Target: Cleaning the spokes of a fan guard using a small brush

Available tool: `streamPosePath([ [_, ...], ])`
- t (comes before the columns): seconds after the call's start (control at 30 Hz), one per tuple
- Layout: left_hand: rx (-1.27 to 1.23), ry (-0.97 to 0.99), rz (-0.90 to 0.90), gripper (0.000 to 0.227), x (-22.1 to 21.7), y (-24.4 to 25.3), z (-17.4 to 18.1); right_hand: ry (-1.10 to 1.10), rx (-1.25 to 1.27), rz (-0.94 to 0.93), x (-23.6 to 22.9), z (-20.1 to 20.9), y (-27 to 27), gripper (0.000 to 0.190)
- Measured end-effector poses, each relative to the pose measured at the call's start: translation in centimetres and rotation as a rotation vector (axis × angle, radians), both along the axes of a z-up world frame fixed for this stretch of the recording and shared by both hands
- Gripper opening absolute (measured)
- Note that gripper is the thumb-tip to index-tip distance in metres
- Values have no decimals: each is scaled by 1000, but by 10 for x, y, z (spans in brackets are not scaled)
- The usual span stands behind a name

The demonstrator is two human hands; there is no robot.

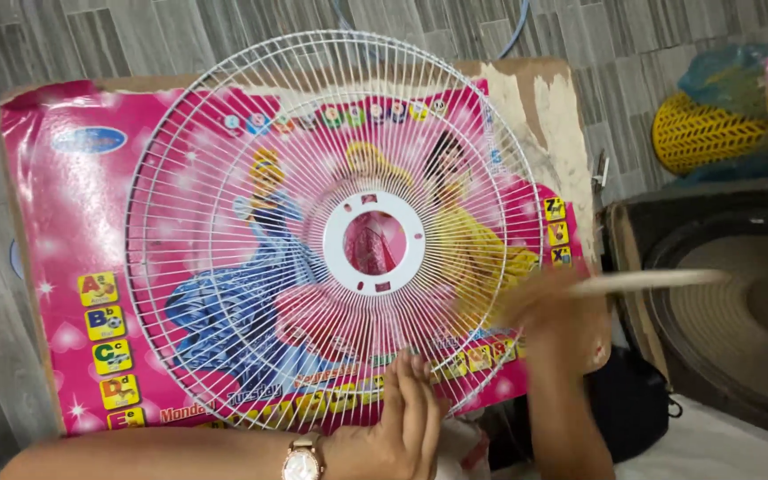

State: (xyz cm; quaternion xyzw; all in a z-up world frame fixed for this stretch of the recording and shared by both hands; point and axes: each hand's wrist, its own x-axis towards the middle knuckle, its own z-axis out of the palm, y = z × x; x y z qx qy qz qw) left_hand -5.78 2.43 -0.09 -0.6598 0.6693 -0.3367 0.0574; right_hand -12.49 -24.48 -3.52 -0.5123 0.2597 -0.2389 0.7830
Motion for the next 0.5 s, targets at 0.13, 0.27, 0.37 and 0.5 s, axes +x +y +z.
streamPosePath([
  [0.13,-6,73,1,14,-2,-2,2,-51,-77,379,15,9,-3,21],
  [0.27,-15,-22,-109,11,-8,-1,-17,43,-469,55,6,16,-2,12],
  [0.37,-30,-125,-220,9,-31,-1,-54,-60,-266,377,-3,5,-2,11],
  [0.5,23,-191,-315,16,-34,2,-64,109,-514,-81,26,35,-15,31],
])
